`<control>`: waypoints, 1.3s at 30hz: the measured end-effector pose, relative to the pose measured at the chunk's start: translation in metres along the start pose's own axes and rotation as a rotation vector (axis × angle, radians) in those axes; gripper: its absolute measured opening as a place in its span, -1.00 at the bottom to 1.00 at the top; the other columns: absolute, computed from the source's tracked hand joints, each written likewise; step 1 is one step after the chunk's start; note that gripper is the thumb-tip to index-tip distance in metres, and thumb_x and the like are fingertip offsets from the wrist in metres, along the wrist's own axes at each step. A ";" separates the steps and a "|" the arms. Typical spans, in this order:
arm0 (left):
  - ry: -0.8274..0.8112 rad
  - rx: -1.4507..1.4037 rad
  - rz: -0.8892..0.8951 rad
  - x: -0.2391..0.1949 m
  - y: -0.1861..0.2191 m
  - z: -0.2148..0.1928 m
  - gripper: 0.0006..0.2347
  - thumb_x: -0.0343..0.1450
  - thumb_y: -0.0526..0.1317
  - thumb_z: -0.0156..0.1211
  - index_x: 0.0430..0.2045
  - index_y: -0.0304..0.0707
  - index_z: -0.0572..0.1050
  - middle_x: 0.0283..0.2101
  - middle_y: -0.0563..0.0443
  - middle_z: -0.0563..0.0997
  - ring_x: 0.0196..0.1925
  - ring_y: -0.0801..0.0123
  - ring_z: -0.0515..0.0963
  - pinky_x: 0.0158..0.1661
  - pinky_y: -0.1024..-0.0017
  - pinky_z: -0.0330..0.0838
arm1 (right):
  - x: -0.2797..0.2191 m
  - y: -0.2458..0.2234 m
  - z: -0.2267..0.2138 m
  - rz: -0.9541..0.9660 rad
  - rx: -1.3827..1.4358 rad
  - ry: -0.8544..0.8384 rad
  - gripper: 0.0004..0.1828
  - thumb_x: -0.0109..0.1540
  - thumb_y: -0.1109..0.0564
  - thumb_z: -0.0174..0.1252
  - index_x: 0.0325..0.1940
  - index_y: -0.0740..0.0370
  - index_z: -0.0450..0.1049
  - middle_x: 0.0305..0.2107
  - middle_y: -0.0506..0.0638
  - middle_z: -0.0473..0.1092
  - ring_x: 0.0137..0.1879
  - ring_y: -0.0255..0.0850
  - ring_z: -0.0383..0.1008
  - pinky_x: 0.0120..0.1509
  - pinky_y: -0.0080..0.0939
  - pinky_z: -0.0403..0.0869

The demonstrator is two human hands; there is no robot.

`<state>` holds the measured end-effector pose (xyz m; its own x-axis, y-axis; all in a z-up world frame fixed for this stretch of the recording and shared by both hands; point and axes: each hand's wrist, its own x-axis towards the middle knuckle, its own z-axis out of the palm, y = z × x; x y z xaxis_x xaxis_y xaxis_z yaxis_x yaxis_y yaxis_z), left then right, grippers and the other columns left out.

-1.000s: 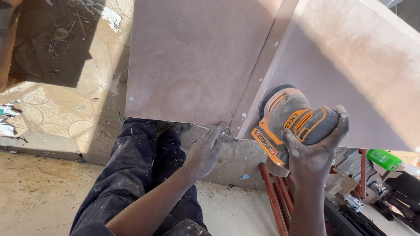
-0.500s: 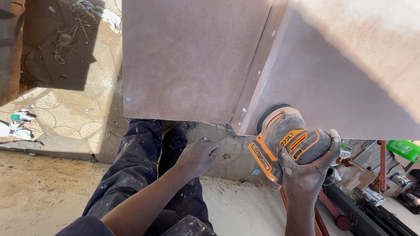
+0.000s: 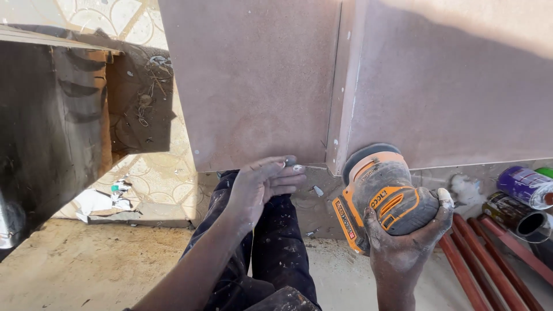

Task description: The person uses an electric sander to smooth the edges and surfaces of a wooden board. They move the sander along the edges and flat surfaces, then flip the board to sand the other side.

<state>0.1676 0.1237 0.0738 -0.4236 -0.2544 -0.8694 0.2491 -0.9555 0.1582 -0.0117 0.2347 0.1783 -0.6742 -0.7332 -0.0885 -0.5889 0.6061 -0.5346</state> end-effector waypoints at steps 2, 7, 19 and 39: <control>0.112 0.565 0.076 0.014 0.030 -0.015 -0.74 0.45 -0.13 0.06 -0.25 -0.33 0.63 -0.24 -0.15 0.75 -0.24 0.25 0.75 -0.24 0.40 0.58 | -0.018 0.011 0.012 0.076 0.001 0.080 0.04 0.06 0.24 0.40 0.46 0.36 -0.09 0.21 0.26 0.03 0.33 0.09 0.11 0.49 0.05 0.19; 0.168 1.867 0.185 0.053 0.095 -0.015 -0.44 0.51 0.25 -0.05 -0.82 -0.09 0.49 -0.59 0.09 0.60 -0.40 0.19 0.62 -0.25 0.15 0.41 | -0.055 0.036 0.044 0.210 0.204 0.260 -0.02 0.06 0.27 0.33 0.41 0.25 -0.11 0.20 0.21 0.00 0.32 0.01 0.11 0.46 0.01 0.24; 0.163 1.816 0.067 0.057 0.124 -0.001 -0.37 0.52 0.24 0.10 -0.87 -0.29 0.48 -0.87 -0.04 0.38 -0.88 0.32 0.43 -0.89 0.42 0.33 | -0.144 -0.042 0.202 0.888 0.814 0.315 0.20 -0.09 0.16 0.53 0.52 0.01 -0.01 0.10 0.31 0.29 0.26 0.05 0.35 0.21 0.21 0.38; 0.077 1.964 0.047 0.069 0.132 -0.003 -0.25 0.51 0.40 -0.16 -0.94 -0.23 0.42 -0.90 -0.11 0.35 -0.77 0.12 0.53 -0.60 0.25 0.51 | -0.143 -0.037 0.225 0.656 1.099 0.406 0.14 0.03 0.33 0.45 0.50 0.08 -0.13 -0.10 0.18 0.42 0.09 0.05 0.53 0.09 0.18 0.62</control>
<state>0.1737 -0.0194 0.0330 -0.4006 -0.3264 -0.8562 -0.9131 0.2199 0.3434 0.2068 0.2474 0.0217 -0.8882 -0.1458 -0.4358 0.4237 0.1073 -0.8994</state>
